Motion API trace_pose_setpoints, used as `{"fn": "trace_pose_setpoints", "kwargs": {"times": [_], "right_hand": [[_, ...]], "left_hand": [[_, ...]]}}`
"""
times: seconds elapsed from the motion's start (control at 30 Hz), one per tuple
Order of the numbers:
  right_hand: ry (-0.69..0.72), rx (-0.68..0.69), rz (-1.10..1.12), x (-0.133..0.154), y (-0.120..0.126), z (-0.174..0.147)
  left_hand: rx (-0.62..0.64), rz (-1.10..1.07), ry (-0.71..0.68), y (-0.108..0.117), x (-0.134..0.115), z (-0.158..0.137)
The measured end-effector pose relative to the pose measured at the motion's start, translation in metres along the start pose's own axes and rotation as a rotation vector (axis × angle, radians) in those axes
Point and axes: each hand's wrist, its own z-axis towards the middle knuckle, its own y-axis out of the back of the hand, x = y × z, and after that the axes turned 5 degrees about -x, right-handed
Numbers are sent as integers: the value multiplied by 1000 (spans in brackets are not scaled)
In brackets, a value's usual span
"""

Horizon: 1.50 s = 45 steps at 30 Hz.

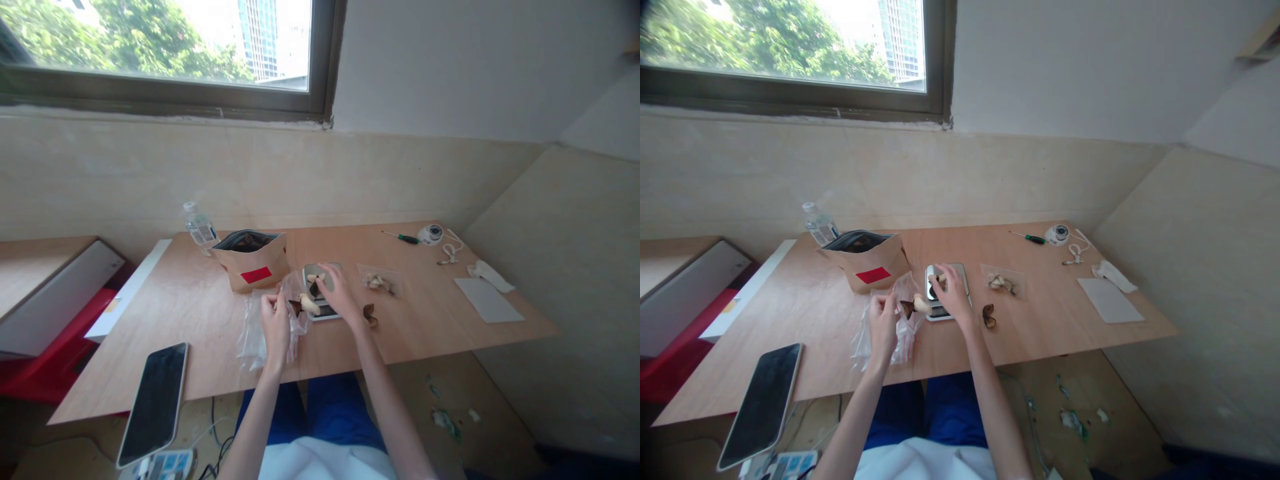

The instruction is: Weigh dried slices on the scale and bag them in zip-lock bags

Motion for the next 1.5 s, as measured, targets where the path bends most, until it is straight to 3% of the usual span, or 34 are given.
{"fn": "trace_pose_setpoints", "kwargs": {"times": [0.1, 0.2, 0.37, 0.47, 0.57, 0.67, 0.77, 0.93, 1.03, 1.1, 1.23, 1.3, 1.43, 1.5], "right_hand": [[54, 151, -227, -33, -20, 7], [61, 224, -366, -48, -33, 10], [62, 143, -460, -46, -35, 12], [-6, 41, -378, -41, -31, 11], [-132, -86, -123, -23, -19, 12], [-206, -194, 192, 14, 1, 15], [-168, -44, 318, 56, 22, 16], [41, 240, 7, 96, 40, 5], [108, 369, -40, 100, 42, 1], [115, 380, -1, 98, 43, 0], [96, 154, 42, 89, 43, -8], [51, 96, 60, 83, 41, -18], [-110, 199, 168, 73, 28, -39], [-183, 175, 258, 70, 21, -43]], "left_hand": [[54, -243, 186, 0, -9, 0], [153, -400, 336, 2, -21, -3], [159, -455, 398, 5, -32, -8], [135, -437, 415, 5, -33, -9], [122, -405, 397, 4, -31, -9], [122, -362, 338, 3, -29, -11], [142, -349, 294, 1, -30, -15], [191, -411, 269, 0, -33, -21], [217, -409, 266, 3, -32, -20], [210, -385, 259, 5, -30, -18], [156, -399, 229, 7, -27, -14], [115, -436, 215, 6, -28, -14], [80, -476, 190, 3, -31, -19], [120, -469, 132, 3, -32, -21]]}}
